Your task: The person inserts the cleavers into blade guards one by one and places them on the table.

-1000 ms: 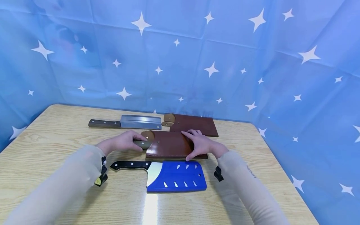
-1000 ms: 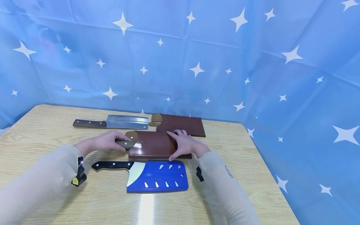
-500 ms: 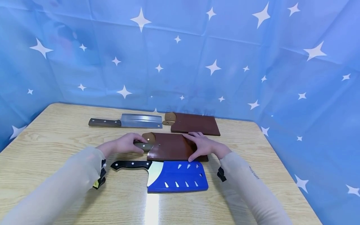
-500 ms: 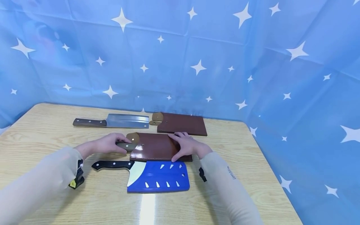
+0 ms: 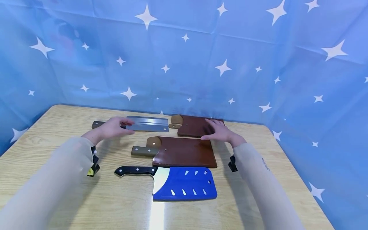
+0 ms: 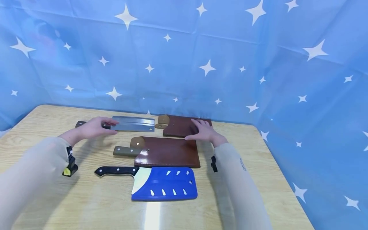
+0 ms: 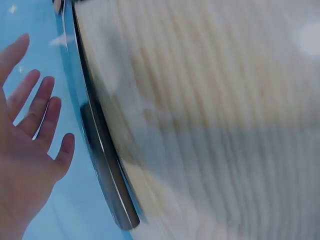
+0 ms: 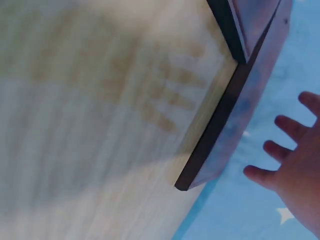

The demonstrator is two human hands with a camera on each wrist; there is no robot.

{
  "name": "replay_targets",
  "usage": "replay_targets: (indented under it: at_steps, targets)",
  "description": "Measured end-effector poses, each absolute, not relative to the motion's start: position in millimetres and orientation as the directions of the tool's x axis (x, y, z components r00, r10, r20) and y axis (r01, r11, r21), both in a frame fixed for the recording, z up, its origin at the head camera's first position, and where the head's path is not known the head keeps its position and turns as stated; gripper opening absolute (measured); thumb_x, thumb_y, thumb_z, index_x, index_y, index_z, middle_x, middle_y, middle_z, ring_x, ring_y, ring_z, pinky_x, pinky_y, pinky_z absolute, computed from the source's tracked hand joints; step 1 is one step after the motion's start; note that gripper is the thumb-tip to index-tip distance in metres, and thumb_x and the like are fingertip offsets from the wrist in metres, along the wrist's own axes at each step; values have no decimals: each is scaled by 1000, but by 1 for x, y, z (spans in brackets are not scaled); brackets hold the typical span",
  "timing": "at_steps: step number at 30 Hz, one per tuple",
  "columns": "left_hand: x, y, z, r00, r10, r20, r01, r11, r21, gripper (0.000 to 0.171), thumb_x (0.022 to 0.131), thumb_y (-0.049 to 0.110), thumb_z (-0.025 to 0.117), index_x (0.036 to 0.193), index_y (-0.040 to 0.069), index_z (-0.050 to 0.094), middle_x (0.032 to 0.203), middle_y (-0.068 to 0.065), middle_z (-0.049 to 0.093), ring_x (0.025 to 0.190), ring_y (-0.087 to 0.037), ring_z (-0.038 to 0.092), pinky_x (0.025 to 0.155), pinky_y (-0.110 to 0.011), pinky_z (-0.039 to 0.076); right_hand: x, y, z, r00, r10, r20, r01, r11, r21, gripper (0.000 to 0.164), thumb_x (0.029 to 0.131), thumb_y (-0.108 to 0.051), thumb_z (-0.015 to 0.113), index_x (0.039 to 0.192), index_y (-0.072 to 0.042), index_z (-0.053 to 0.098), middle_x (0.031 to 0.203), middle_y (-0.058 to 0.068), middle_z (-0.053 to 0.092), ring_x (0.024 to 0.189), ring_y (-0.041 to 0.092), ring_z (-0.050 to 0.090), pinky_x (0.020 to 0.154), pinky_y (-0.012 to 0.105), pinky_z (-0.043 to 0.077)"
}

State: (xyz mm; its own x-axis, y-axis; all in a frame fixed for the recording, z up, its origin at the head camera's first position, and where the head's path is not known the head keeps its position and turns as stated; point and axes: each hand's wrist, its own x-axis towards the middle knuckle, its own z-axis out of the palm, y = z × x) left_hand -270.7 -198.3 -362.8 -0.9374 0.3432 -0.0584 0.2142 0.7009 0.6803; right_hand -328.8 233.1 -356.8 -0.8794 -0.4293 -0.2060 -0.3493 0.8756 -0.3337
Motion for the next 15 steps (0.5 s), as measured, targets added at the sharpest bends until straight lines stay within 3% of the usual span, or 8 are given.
replay_targets:
  at_steps: [7,15]
  targets:
    - [-283,-220,-364,-963,259,-72,160,767,621,53,89,25,61,133,-2,47,134,-26,47,123,-43,43,102,-55,34,-354,230,-363,-892,-393,-222,-312,893,-324,100,78,-55,65,151,-11,13,155,21,13,141,44,6,110,63,12]
    - [-291,-239,-375,-975,197,-100,113,835,539,55,90,29,59,133,-2,47,135,-27,46,125,-46,38,103,-61,25,-370,230,-374,-899,-337,-280,-261,926,-274,101,79,-63,58,152,-13,9,156,21,9,141,45,2,109,66,7]
